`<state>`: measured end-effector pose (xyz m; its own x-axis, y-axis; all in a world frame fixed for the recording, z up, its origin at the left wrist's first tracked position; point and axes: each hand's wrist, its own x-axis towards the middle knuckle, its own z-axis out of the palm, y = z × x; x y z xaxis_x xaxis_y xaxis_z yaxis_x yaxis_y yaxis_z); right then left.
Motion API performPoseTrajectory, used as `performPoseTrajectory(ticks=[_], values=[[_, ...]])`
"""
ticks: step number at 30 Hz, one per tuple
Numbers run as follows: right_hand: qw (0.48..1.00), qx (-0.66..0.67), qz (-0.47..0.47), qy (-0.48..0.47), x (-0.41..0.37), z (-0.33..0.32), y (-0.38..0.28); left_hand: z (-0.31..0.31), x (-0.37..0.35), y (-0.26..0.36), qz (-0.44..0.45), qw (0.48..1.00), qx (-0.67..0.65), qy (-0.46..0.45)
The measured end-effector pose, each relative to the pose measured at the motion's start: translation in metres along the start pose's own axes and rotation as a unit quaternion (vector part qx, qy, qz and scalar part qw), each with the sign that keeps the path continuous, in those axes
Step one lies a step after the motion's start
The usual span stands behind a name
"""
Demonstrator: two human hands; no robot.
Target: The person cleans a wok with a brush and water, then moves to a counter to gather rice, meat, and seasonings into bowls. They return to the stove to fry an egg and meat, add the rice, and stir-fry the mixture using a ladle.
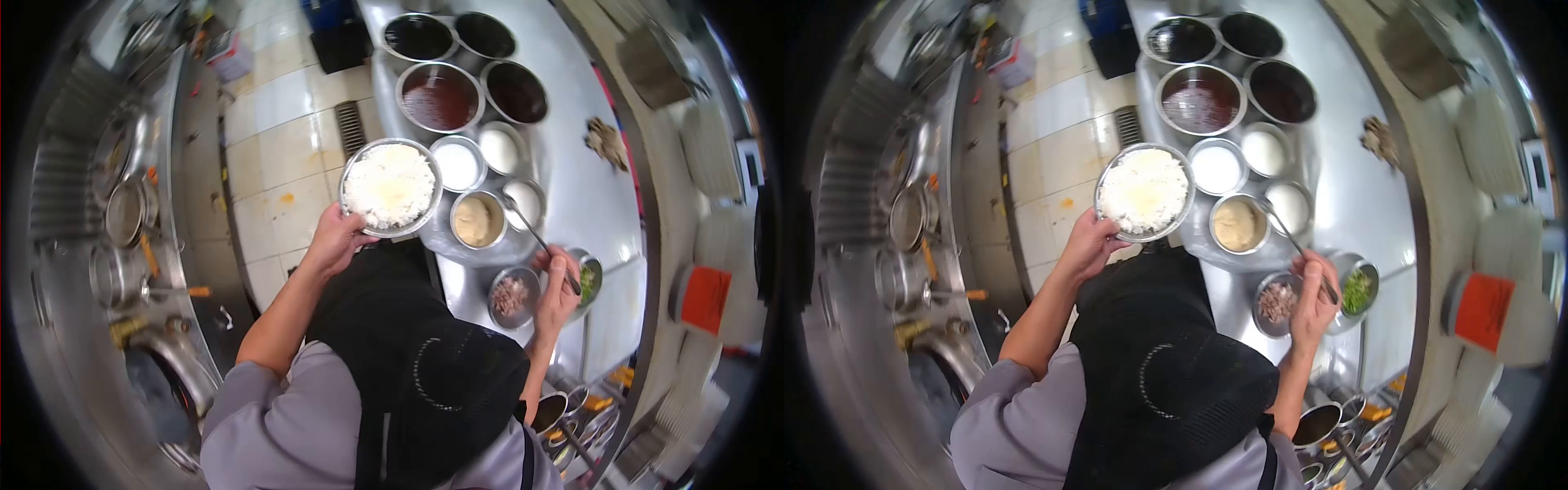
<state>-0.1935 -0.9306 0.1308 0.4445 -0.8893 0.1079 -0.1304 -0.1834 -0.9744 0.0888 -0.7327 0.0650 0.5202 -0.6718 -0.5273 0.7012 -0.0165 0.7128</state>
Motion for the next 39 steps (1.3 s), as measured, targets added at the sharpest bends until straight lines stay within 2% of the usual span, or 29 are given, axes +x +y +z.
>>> performPoseTrajectory(ticks=[1, 2, 4, 5, 7, 10, 12, 14, 16, 18, 19, 21, 22, 23, 26, 28, 29, 31, 33, 35, 36, 37, 38, 39], values=[[0.998, -0.032, 0.036, 0.045, 0.005, -0.004, 0.013, -0.002, -0.004, -0.003, 0.016, 0.999, 0.014, 0.025], [0.999, -0.021, 0.037, 0.022, 0.007, 0.000, 0.027, -0.004, -0.010, -0.005, 0.033, 0.998, 0.012, 0.050], [0.988, -0.110, 0.097, -0.038, 0.009, 0.010, 0.058, -0.017, -0.021, -0.012, 0.061, 0.995, -0.007, 0.084], [0.988, -0.107, 0.094, -0.057, 0.008, 0.018, 0.070, -0.029, -0.028, -0.015, 0.081, 0.992, -0.025, 0.095], [0.984, 0.019, 0.168, -0.054, 0.009, 0.027, 0.093, -0.052, -0.038, -0.026, 0.097, 0.986, -0.042, 0.130], [0.976, 0.008, 0.205, -0.066, 0.014, 0.019, 0.091, -0.083, -0.058, -0.036, 0.126, 0.977, -0.053, 0.163], [0.973, -0.018, 0.215, -0.081, 0.011, 0.010, 0.081, -0.093, -0.070, -0.037, 0.136, 0.966, -0.035, 0.217], [0.970, -0.120, 0.200, -0.071, 0.003, -0.005, 0.071, -0.110, -0.078, -0.044, 0.141, 0.966, -0.037, 0.215], [0.964, -0.265, 0.029, 0.008, -0.002, -0.032, 0.079, -0.130, -0.086, -0.053, 0.151, 0.960, -0.045, 0.233], [0.965, -0.252, 0.010, 0.068, -0.012, -0.043, 0.048, -0.152, -0.095, -0.065, 0.157, 0.957, -0.039, 0.240], [0.967, -0.248, 0.003, 0.060, -0.016, -0.033, 0.027, -0.163, -0.102, -0.071, 0.151, 0.959, -0.028, 0.239], [0.991, -0.074, -0.045, 0.105, -0.033, -0.004, -0.016, -0.181, -0.119, -0.078, 0.164, 0.957, -0.025, 0.239], [0.990, -0.071, -0.055, 0.108, -0.038, 0.011, -0.033, -0.188, -0.132, -0.082, 0.158, 0.955, -0.022, 0.251], [0.983, -0.062, -0.147, 0.085, -0.042, 0.028, -0.050, -0.196, -0.144, -0.087, 0.150, 0.954, -0.018, 0.259], [0.908, -0.093, -0.406, 0.051, -0.056, 0.079, -0.131, -0.227, -0.183, -0.108, 0.170, 0.950, -0.081, 0.248], [0.844, -0.045, -0.535, 0.010, -0.063, 0.094, -0.183, -0.255, -0.204, -0.123, 0.159, 0.948, -0.088, 0.261], [0.839, -0.055, -0.541, 0.018, -0.067, 0.106, -0.207, -0.267, -0.216, -0.131, 0.159, 0.952, -0.089, 0.247], [0.786, 0.024, -0.617, 0.019, -0.077, 0.131, -0.246, -0.286, -0.238, -0.144, 0.164, 0.930, -0.106, 0.312], [0.770, 0.054, -0.635, -0.020, -0.084, 0.147, -0.267, -0.297, -0.258, -0.148, 0.179, 0.919, -0.128, 0.327], [0.746, 0.131, -0.645, -0.102, -0.075, 0.168, -0.276, -0.309, -0.281, -0.164, 0.206, 0.899, -0.149, 0.357], [0.734, 0.140, -0.658, -0.097, -0.062, 0.179, -0.277, -0.317, -0.288, -0.173, 0.218, 0.884, -0.159, 0.381], [0.733, 0.132, -0.650, -0.151, -0.025, 0.173, -0.262, -0.321, -0.298, -0.176, 0.238, 0.868, -0.183, 0.395], [0.802, 0.159, -0.567, -0.100, -0.022, 0.192, -0.267, -0.314, -0.318, -0.163, 0.244, 0.858, -0.173, 0.417], [0.801, 0.327, -0.474, -0.166, -0.003, 0.225, -0.276, -0.323, -0.319, -0.181, 0.258, 0.839, -0.178, 0.445]])
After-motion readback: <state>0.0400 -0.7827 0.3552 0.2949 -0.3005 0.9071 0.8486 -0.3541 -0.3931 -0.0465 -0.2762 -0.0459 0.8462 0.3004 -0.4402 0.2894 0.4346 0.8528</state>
